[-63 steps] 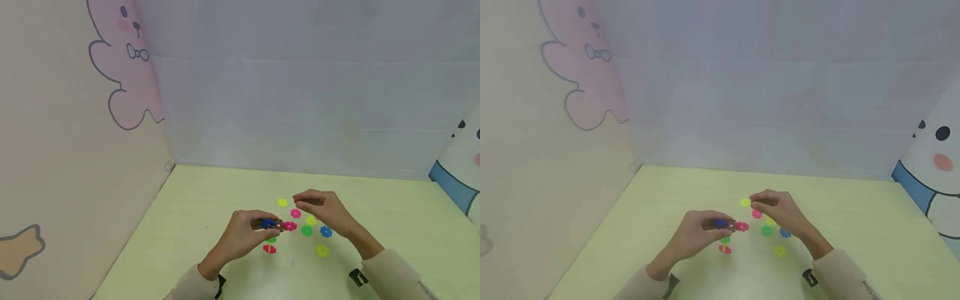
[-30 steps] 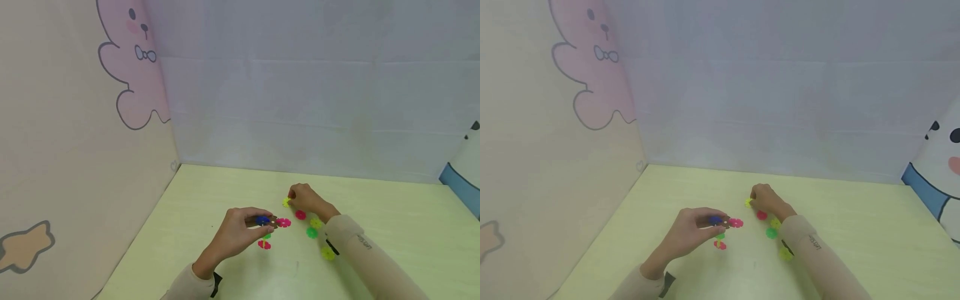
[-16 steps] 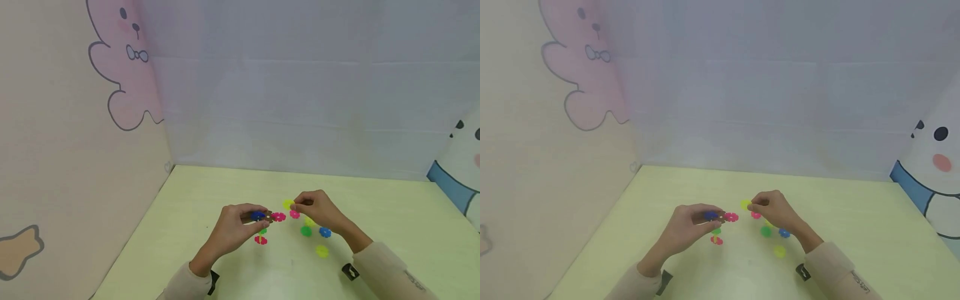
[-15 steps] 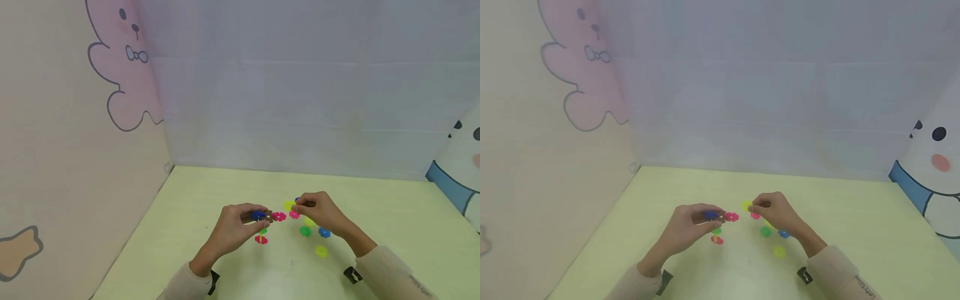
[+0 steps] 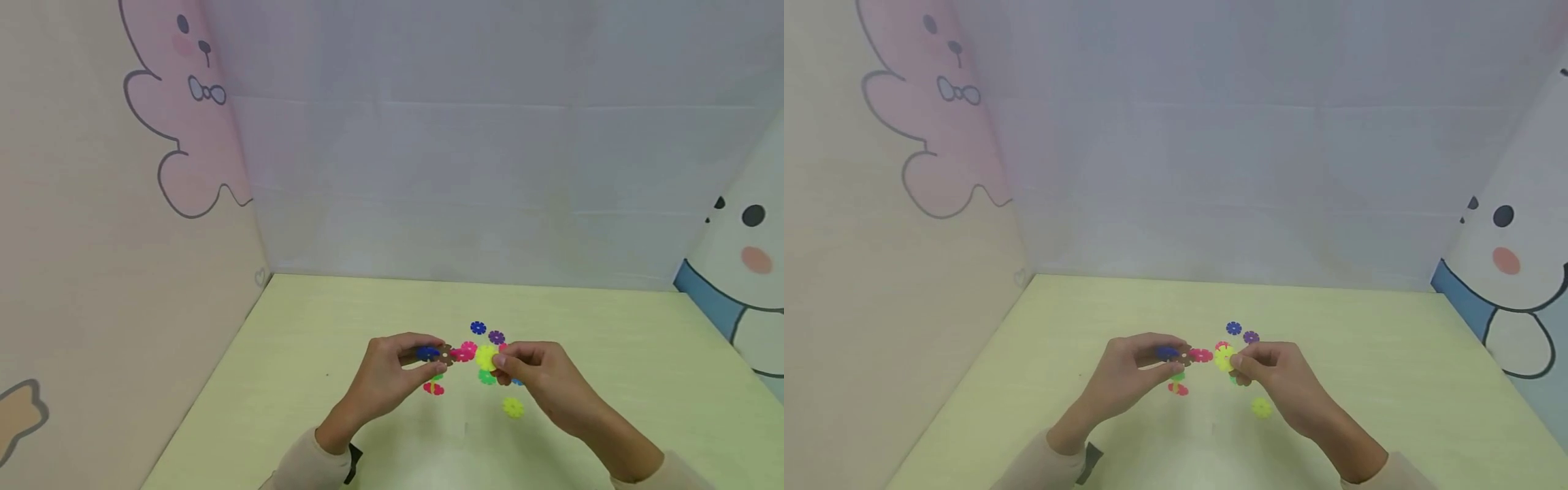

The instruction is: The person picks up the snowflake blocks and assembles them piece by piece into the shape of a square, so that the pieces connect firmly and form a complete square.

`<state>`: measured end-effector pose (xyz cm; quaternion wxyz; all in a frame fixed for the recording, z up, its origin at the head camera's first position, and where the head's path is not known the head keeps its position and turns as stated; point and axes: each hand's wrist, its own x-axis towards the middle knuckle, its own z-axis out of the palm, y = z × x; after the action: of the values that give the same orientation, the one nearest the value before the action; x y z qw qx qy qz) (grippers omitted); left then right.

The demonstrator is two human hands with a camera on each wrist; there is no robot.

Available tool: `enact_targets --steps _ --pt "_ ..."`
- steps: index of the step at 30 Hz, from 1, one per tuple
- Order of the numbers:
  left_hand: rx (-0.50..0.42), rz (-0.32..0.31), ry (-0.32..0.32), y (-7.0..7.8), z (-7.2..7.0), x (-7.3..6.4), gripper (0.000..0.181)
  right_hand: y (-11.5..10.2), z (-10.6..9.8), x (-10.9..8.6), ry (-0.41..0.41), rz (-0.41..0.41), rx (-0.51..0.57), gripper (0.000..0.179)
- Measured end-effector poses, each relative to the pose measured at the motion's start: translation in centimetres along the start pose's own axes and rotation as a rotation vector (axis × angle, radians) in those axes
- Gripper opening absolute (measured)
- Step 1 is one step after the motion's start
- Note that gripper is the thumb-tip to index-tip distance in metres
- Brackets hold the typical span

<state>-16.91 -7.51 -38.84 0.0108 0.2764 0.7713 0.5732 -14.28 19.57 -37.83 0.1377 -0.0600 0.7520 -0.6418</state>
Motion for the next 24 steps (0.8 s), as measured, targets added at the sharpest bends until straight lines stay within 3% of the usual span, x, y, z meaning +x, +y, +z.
enact_targets --steps 12,24 --pt "0.012 0.003 -0.012 0.33 0.11 -0.26 0.030 -0.20 0.69 0.04 -0.035 0.032 0.056 0.025" --pt "0.038 0.082 -0.011 0.08 0.57 -0.17 0.027 -0.10 1.00 0.20 0.003 0.020 0.015 0.026"
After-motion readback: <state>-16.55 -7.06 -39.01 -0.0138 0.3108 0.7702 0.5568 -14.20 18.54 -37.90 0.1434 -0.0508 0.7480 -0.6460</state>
